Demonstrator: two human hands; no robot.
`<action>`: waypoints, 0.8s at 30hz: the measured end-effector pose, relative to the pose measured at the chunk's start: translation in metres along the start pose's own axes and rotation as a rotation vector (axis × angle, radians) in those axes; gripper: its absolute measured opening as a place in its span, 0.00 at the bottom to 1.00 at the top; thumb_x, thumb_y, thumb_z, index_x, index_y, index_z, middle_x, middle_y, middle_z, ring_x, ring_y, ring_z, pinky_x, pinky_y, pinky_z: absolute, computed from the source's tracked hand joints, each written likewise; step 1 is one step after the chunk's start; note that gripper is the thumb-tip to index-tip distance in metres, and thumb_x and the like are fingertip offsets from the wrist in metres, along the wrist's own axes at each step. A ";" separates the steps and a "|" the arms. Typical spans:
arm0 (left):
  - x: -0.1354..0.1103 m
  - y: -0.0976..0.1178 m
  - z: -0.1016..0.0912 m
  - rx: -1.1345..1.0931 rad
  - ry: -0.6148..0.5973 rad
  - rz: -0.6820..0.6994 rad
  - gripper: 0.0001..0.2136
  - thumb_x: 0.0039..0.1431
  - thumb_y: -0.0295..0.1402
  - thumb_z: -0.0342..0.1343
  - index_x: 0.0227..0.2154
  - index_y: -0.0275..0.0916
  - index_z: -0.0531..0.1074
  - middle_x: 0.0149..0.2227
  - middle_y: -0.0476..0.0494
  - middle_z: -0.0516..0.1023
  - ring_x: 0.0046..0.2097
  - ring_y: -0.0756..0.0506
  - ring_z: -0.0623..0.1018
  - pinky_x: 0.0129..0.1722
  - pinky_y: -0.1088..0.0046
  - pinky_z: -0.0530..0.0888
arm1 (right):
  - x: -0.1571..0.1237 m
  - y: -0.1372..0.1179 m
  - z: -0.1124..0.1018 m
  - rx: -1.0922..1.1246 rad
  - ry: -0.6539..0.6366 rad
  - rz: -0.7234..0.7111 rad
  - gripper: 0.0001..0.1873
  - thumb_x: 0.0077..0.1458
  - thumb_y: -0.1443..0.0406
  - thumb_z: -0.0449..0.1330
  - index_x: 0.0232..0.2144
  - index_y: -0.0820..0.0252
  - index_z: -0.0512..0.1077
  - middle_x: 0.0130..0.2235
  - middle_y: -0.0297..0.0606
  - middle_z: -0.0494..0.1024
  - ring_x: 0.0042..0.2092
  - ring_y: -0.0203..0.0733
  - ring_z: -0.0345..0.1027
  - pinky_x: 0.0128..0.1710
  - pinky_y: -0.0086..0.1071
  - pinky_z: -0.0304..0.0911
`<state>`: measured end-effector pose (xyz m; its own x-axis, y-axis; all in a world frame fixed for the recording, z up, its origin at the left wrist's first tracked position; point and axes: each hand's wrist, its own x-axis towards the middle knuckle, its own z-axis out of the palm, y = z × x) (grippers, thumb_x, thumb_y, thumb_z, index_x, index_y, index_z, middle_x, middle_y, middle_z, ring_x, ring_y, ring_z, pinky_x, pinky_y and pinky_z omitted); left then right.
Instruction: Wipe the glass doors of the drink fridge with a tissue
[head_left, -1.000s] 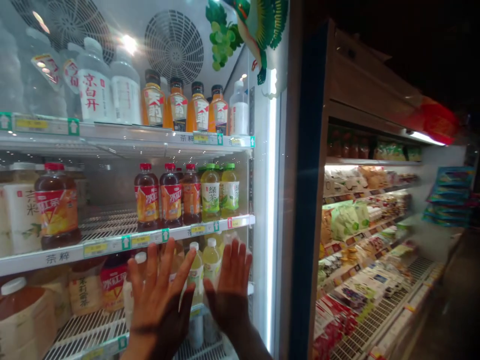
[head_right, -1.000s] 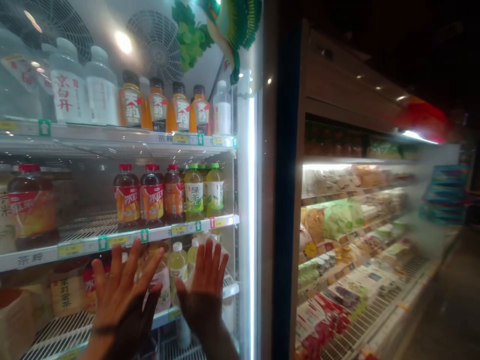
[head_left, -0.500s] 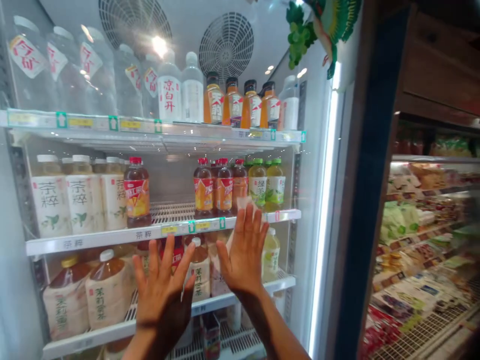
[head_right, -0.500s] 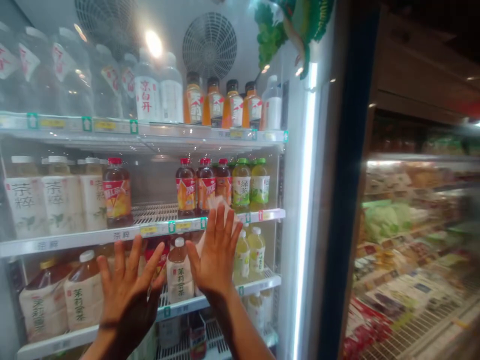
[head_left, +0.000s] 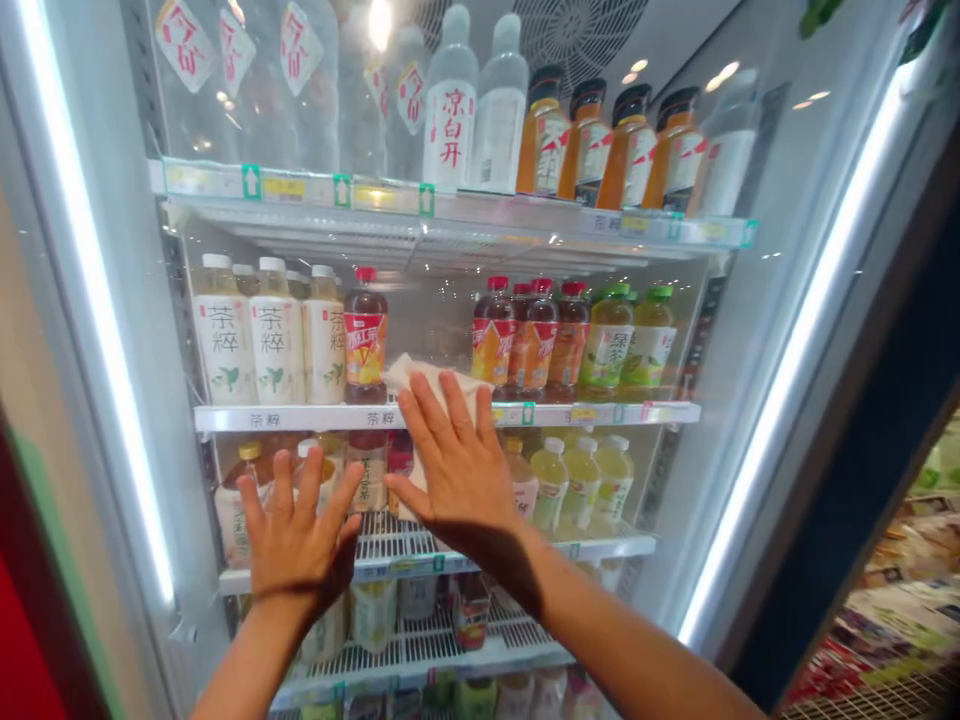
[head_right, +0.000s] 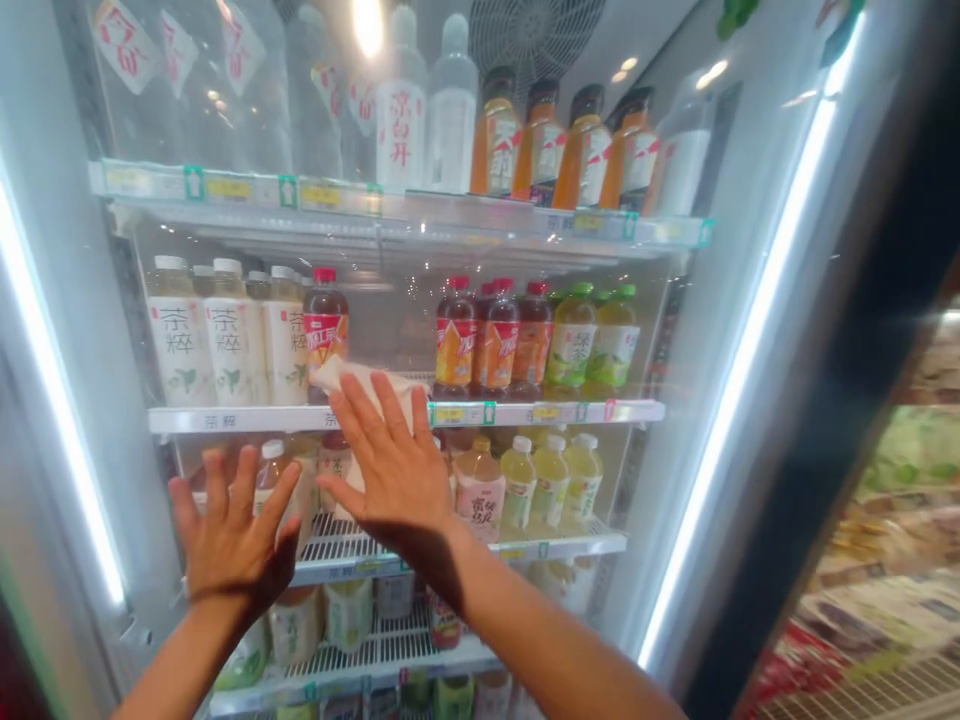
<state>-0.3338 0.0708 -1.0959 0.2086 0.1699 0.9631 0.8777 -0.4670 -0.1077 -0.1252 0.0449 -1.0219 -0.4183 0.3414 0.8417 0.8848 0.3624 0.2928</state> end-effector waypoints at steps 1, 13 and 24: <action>-0.001 0.001 0.001 0.002 0.010 0.003 0.37 0.63 0.36 0.57 0.71 0.57 0.47 0.75 0.48 0.41 0.76 0.35 0.42 0.73 0.37 0.38 | -0.007 0.000 0.001 -0.001 -0.037 -0.042 0.51 0.67 0.44 0.53 0.74 0.57 0.28 0.75 0.37 0.48 0.77 0.52 0.32 0.75 0.59 0.35; -0.002 0.002 -0.002 0.005 0.024 -0.009 0.36 0.63 0.36 0.57 0.71 0.56 0.49 0.74 0.49 0.45 0.76 0.37 0.45 0.74 0.41 0.43 | -0.009 0.027 -0.009 -0.034 -0.106 -0.173 0.49 0.65 0.40 0.52 0.74 0.58 0.38 0.75 0.38 0.48 0.77 0.53 0.33 0.76 0.59 0.30; -0.002 0.002 -0.001 -0.024 0.071 -0.009 0.36 0.61 0.34 0.59 0.70 0.57 0.52 0.74 0.52 0.47 0.76 0.39 0.47 0.75 0.45 0.43 | -0.008 0.035 -0.015 -0.030 -0.082 -0.225 0.47 0.66 0.42 0.52 0.74 0.56 0.39 0.74 0.36 0.50 0.77 0.50 0.34 0.76 0.57 0.27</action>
<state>-0.3325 0.0682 -1.0972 0.1684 0.1125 0.9793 0.8689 -0.4862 -0.0936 -0.0880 0.0416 -1.0116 -0.6194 0.3246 0.7148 0.7729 0.4120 0.4827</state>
